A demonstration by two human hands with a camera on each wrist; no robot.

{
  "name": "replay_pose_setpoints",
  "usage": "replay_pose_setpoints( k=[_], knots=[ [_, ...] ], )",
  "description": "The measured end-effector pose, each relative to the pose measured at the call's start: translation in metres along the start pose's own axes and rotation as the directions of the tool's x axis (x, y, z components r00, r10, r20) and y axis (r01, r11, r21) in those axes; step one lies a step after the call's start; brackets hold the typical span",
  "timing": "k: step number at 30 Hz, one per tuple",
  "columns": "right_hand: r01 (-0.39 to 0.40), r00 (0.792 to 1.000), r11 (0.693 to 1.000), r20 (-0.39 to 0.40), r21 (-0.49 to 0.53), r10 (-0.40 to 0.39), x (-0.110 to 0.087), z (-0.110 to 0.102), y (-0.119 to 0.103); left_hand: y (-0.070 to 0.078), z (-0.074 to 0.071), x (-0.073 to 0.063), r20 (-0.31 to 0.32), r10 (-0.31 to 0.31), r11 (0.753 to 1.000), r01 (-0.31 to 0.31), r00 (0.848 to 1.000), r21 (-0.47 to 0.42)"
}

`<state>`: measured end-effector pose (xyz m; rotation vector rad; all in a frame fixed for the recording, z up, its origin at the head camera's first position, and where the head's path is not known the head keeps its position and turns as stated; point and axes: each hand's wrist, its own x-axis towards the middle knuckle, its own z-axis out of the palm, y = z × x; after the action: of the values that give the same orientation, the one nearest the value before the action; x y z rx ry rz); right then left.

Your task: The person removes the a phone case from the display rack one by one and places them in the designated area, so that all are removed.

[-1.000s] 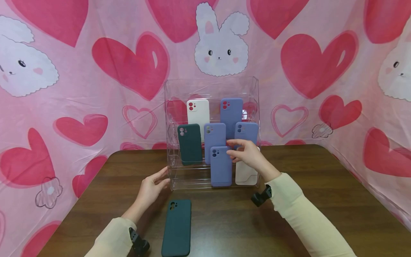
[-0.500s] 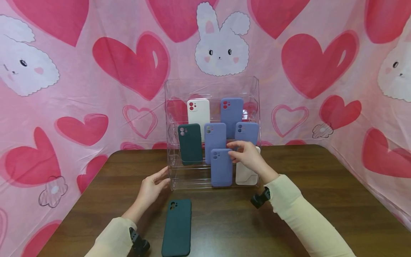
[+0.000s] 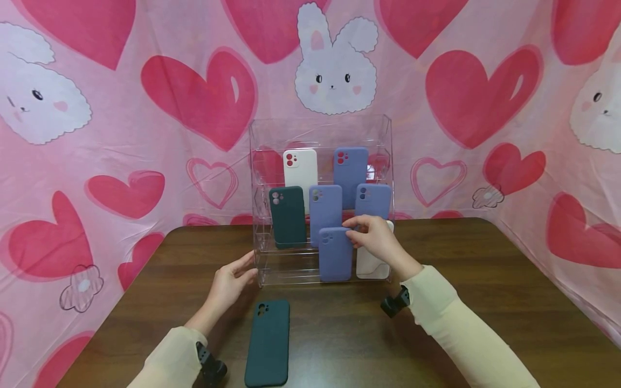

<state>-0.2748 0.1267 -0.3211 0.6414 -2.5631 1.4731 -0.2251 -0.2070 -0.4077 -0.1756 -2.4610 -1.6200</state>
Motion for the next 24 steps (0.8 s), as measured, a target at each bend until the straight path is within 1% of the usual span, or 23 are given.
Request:
replay_pose_setpoints(
  k=[9, 14, 16, 20, 24],
  knots=[
    [0.029, 1.0, 0.999, 0.004, -0.017, -0.029, -0.002, -0.002, -0.001, 0.001, 0.0, 0.0, 0.001, -0.008, 1.0, 0.008, 1.0, 0.008],
    [0.046, 0.999, 0.998, 0.008, -0.052, -0.046, -0.003, -0.003, -0.003, 0.001, 0.001, 0.001, -0.002, -0.013, 1.0, 0.013, 1.0, 0.001],
    [0.058, 0.998, 0.995, 0.005, -0.081, -0.058, -0.004, -0.004, -0.004, 0.002, 0.001, 0.001, -0.003, -0.014, 1.0, 0.014, 1.0, 0.0],
    [0.079, 0.997, 0.989, -0.017, -0.124, -0.081, -0.004, -0.007, -0.006, 0.002, 0.001, 0.001, -0.002, -0.017, 1.0, 0.017, 1.0, 0.0],
    [0.101, 0.993, 0.986, -0.05, -0.129, -0.108, -0.003, -0.009, -0.01, 0.002, 0.001, 0.001, -0.004, -0.009, 1.0, 0.009, 1.0, -0.005]
  ],
)
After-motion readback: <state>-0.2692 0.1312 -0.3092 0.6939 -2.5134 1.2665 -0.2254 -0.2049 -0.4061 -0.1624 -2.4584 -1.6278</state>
